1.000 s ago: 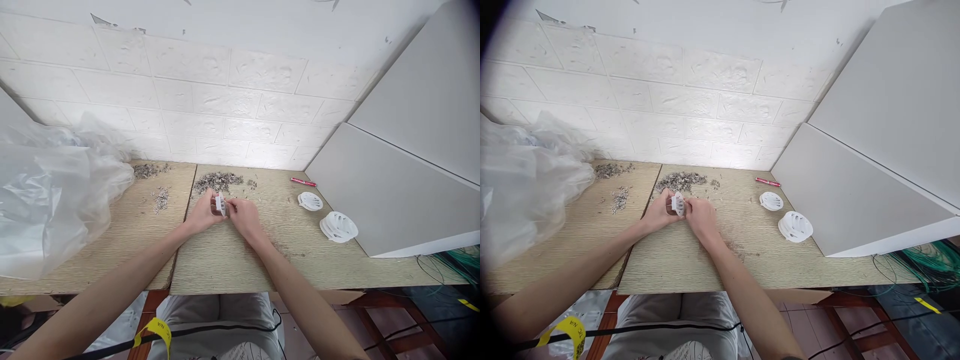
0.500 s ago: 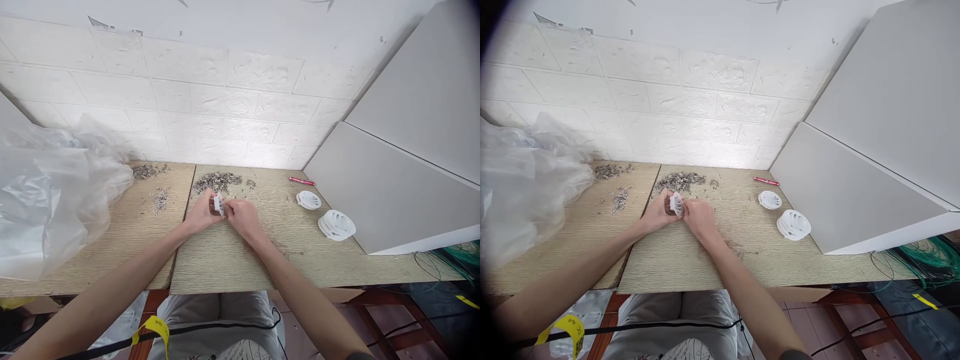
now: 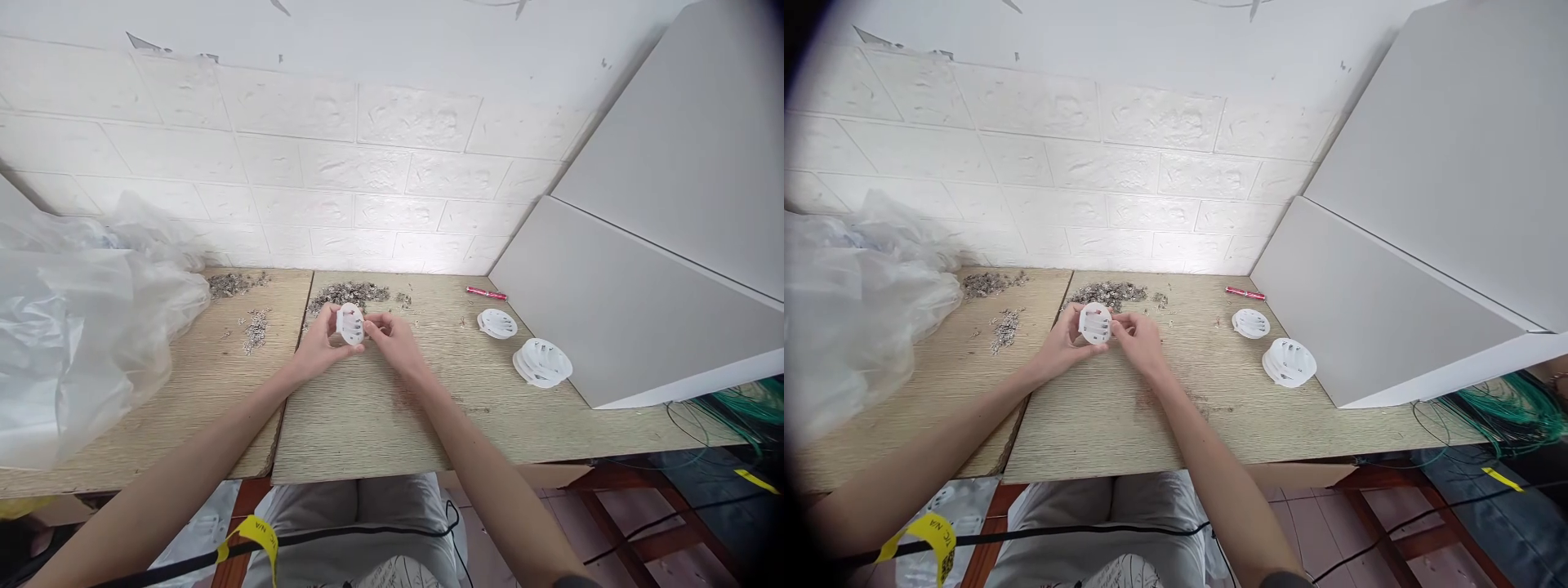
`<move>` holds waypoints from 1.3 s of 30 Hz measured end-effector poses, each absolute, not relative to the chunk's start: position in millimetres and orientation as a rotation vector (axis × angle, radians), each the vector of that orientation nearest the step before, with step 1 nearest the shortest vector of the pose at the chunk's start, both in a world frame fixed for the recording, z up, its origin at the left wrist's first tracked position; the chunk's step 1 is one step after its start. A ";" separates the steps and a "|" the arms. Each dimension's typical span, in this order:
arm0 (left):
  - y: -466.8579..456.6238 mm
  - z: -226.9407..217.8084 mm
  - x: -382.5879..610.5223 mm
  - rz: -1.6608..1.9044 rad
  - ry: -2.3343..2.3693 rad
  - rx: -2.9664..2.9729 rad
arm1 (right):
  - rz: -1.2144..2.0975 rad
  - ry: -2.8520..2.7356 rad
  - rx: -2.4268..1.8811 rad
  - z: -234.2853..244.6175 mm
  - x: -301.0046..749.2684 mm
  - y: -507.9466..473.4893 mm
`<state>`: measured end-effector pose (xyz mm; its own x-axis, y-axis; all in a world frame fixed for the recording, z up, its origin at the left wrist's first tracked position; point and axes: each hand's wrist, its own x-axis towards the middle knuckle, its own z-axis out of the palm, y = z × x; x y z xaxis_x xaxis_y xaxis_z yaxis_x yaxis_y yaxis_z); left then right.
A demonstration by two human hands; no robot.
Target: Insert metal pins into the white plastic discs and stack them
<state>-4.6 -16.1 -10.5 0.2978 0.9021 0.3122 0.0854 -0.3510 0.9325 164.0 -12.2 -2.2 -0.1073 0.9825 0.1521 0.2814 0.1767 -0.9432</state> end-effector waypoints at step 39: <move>-21.5 10.9 -13.8 0.740 1.305 2.175 | 0.730 -1.863 -1.006 -2.9 157.6 -24.5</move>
<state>-13.8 -21.5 10.9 0.3946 0.8976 0.1966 0.6289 -0.4199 0.6543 157.6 -24.5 -2.9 -0.2934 0.8609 0.4156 0.3499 0.5012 -0.7914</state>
